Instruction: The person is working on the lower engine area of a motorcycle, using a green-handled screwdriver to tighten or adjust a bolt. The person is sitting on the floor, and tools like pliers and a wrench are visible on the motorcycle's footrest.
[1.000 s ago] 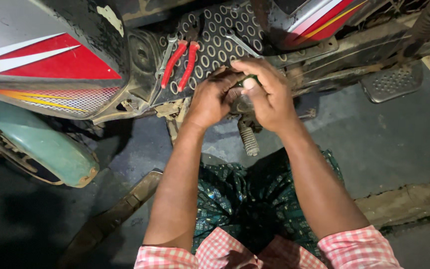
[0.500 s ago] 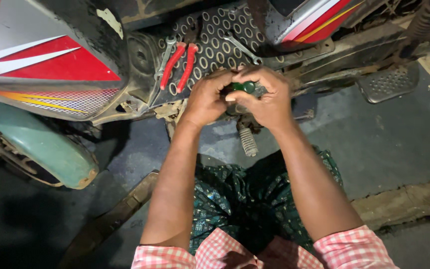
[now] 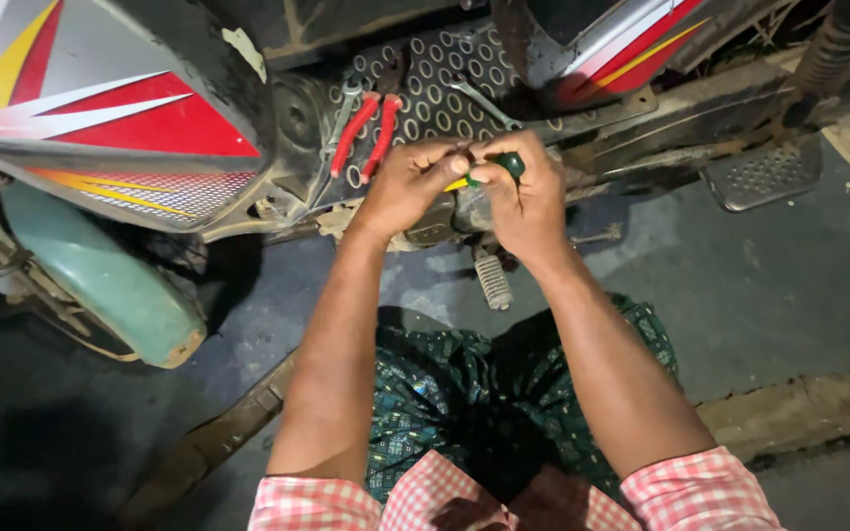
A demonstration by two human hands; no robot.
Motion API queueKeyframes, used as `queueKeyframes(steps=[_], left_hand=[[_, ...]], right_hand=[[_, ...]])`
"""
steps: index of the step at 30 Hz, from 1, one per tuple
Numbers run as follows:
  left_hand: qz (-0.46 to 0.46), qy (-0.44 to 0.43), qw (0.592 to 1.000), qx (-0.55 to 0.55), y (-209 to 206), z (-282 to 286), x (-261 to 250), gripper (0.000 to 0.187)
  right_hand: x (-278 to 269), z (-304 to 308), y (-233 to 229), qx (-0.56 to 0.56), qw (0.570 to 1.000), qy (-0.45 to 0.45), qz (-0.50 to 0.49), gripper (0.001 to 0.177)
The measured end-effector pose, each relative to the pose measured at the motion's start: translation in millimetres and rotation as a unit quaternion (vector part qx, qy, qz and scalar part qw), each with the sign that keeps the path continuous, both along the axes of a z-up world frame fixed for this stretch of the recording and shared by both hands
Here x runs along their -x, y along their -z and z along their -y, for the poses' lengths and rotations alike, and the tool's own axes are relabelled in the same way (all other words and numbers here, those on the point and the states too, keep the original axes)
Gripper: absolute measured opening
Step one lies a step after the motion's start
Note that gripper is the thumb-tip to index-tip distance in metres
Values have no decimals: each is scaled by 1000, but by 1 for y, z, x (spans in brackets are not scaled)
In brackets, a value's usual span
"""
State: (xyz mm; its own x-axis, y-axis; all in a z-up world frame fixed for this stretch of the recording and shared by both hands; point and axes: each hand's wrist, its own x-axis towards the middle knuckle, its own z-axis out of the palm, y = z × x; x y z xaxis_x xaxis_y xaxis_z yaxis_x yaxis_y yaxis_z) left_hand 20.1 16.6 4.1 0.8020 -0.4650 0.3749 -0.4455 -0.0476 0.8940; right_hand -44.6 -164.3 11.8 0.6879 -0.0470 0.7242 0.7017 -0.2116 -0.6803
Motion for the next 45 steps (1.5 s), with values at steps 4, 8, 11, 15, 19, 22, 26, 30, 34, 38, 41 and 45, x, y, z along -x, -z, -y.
queueKeyframes(steps=[4,8,11,15,19,22,26,30,34,38,41,45], left_hand=[[24,-56,992,-112,-10,-1,10,37],[94,-80,979,-165,-19,-3,24,28],[194,-80,957,-199,-19,-9,28,33],[217,-117,941,-230,-22,-4,33,47],[161,-118,962,-184,-29,0,39,49],[169,-147,955,-196,-24,1,39,49],[271,-167,929,-189,1,2,33,44],[284,-170,922,-202,10,-2,27,39],[185,-148,949,-206,4,-5,30,43],[170,-138,952,-213,-3,-7,29,47],[210,-153,939,-224,-4,-6,30,49],[250,-163,933,-200,5,2,32,51]], right_hand=[[-9,-5,11,-14,1000,-6,-8,28],[-13,-9,21,-42,998,-43,-4,26],[-18,-11,22,-63,995,-68,24,24],[-23,-9,22,-46,998,-32,16,19],[-22,-19,24,-84,995,-12,-46,16],[-20,-30,24,-26,996,50,68,21],[-24,-39,30,-65,993,54,81,29],[-20,-44,29,-65,996,67,-10,22],[6,-43,14,-55,997,-36,29,41],[12,-41,7,31,996,0,83,33],[13,-37,7,41,996,21,76,26],[14,-37,7,45,996,47,67,28]])
